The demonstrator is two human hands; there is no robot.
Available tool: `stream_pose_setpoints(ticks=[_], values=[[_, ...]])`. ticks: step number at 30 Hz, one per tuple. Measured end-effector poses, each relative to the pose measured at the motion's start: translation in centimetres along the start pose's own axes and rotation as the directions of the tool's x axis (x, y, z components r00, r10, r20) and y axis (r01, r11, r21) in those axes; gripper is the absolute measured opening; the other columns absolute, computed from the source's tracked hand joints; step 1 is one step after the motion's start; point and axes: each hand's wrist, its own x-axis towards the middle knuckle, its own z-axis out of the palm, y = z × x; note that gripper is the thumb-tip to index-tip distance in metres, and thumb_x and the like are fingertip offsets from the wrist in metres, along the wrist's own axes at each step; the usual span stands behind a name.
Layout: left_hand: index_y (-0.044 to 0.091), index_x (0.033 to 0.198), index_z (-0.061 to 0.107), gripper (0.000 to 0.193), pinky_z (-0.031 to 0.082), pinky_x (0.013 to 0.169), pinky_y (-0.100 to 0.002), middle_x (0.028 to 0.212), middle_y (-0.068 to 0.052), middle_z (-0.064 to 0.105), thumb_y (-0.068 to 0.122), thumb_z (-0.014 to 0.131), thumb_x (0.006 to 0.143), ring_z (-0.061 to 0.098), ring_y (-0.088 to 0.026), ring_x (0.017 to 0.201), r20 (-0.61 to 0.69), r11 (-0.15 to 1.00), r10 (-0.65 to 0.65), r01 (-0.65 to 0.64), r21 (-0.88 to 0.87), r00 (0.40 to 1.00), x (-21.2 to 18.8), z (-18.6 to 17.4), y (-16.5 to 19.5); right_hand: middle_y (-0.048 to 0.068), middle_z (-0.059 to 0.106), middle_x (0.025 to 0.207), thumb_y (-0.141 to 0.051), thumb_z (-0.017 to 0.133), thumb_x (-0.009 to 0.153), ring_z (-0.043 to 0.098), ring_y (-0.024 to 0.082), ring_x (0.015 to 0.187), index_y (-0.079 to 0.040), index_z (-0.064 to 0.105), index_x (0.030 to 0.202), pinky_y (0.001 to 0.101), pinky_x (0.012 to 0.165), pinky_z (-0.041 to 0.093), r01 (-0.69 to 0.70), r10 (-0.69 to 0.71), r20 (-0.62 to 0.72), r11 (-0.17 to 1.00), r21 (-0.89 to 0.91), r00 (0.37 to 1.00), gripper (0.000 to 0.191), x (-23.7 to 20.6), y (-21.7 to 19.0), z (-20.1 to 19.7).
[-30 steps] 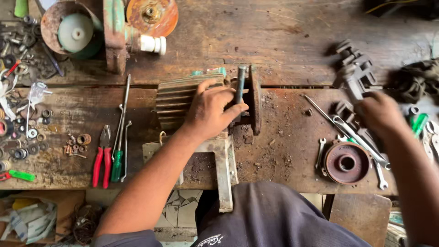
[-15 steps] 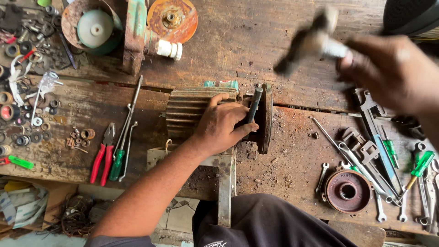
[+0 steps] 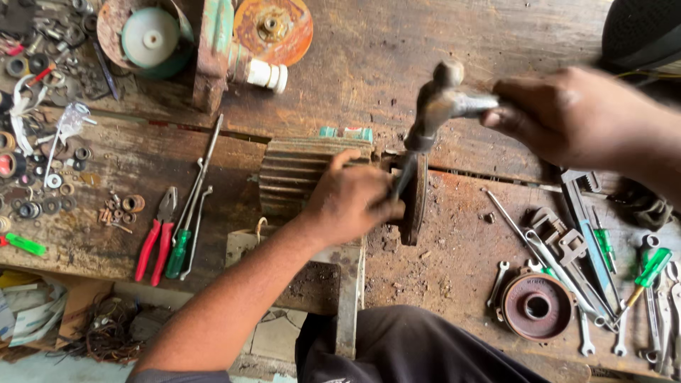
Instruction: The person holds a metal punch rod against the shaft end of an electric motor clamped in a fixture and repeatedly strikes it with a ball-peen hammer to drive the shaft out of the housing. They reposition the punch several times, then lift and turn the motor on the bench to work on its other side.
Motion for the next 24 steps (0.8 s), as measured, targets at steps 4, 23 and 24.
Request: stream_pose_setpoints(ticks=[4, 23, 24], values=[[0.017, 0.105, 0.073, 0.04, 0.028, 0.121, -0.059, 0.114, -0.001, 0.077, 0.055, 0.063, 0.096, 0.07, -0.022, 0.118, -0.001, 1.0, 0.018, -0.018, -0.015, 1.0, -0.4, 0.2, -0.3, 0.006, 0.057, 0.069, -0.049, 0.051, 0.102, 0.055, 0.015, 0.051, -0.003, 0.061, 0.103, 0.0313, 0.052, 0.046, 0.321, -0.052, -0.511, 0.831, 0.455, 0.858, 0.047, -0.4, 3.1, 0.4], [0.018, 0.106, 0.068, 0.028, 0.036, 0.114, -0.053, 0.093, 0.001, 0.075, 0.043, 0.073, 0.095, 0.073, -0.02, 0.101, -0.034, 0.979, -0.075, 0.067, -0.19, 0.997, 0.0, -0.5, -0.4, 0.004, 0.046, 0.069, -0.071, 0.047, 0.102, 0.039, 0.008, 0.05, 0.0, 0.053, 0.104, 0.0248, 0.041, 0.031, 0.193, 0.251, -0.368, 0.525, 0.829, 0.895, 0.071, -3.2, 3.6, 9.6], [0.018, 0.104, 0.068, 0.028, 0.036, 0.114, -0.053, 0.089, 0.002, 0.074, 0.044, 0.073, 0.094, 0.073, -0.019, 0.097, -0.023, 0.979, -0.088, 0.082, -0.187, 0.996, 0.0, -0.6, -0.4, 0.004, 0.047, 0.068, -0.071, 0.047, 0.102, 0.041, 0.008, 0.05, 0.0, 0.053, 0.102, 0.0249, 0.042, 0.032, 0.178, 0.25, -0.368, 0.556, 0.812, 0.896, 0.072, -3.3, 3.6, 9.6]])
